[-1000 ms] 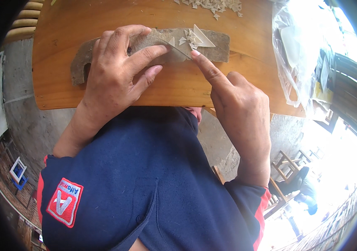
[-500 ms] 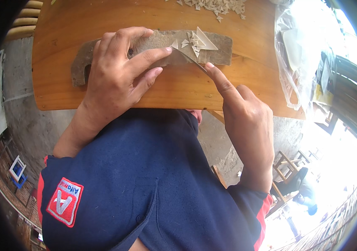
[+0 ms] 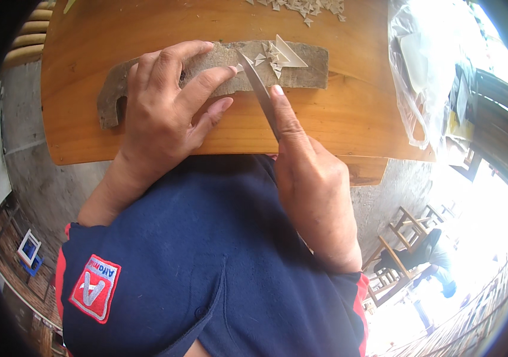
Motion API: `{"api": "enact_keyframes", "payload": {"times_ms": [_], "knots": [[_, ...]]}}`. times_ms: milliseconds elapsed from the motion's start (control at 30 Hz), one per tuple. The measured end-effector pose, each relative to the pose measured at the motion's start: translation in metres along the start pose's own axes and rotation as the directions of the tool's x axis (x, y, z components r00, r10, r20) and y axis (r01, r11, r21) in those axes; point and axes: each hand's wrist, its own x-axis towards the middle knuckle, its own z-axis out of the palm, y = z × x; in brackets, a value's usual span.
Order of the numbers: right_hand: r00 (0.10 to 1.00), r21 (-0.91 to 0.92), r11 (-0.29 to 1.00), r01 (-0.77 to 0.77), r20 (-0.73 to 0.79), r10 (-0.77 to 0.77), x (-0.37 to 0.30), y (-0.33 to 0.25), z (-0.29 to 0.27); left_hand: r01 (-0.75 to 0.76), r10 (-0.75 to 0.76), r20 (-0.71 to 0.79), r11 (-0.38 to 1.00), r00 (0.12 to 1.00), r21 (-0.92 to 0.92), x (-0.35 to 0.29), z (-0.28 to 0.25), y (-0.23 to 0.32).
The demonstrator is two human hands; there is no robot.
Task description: The person uses a knife to cut a thin white sheet into small triangular pieces on a wooden board. They repeatedly trim the sheet, collect the cut pieces, and continue cutting until the end of the clip.
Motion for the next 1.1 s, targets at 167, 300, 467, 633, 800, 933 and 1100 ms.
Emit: {"api": "enact_keyframes", "payload": {"times_ms": [167,300,467,633,800,933,1100], "knots": [[1.0,-0.027,1.0,-0.016,-0.019,0.015,-0.003,-0.004,0.013,0.005,-0.005,-0.002,1.0,1.0,0.014,-0.001,0.002,0.0],[0.999,-0.017,0.999,-0.038,-0.02,0.037,-0.003,-0.008,0.017,0.012,-0.012,0.011,1.0,1.0,0.009,0.0,0.0,0.002],[0.996,-0.035,0.995,-0.09,0.001,0.09,-0.004,-0.012,0.017,0.008,-0.008,-0.008,1.0,1.0,0.014,-0.001,0.003,0.001],[0.996,-0.076,0.994,-0.083,-0.017,0.082,-0.005,-0.013,0.02,0.002,-0.002,-0.006,1.0,1.0,0.012,-0.001,0.003,0.001],[0.998,-0.139,0.989,-0.05,-0.031,0.046,-0.007,-0.016,0.027,0.001,-0.001,-0.001,1.0,1.0,0.009,0.0,0.002,0.001],[0.997,-0.158,0.984,-0.08,-0.021,0.077,-0.008,-0.022,0.031,-0.01,0.01,-0.009,1.0,1.0,0.003,-0.001,0.003,0.0],[0.994,-0.178,0.979,-0.103,0.009,0.106,-0.003,-0.022,0.026,0.005,-0.005,-0.005,1.0,1.0,-0.023,0.0,0.006,0.002]]}}
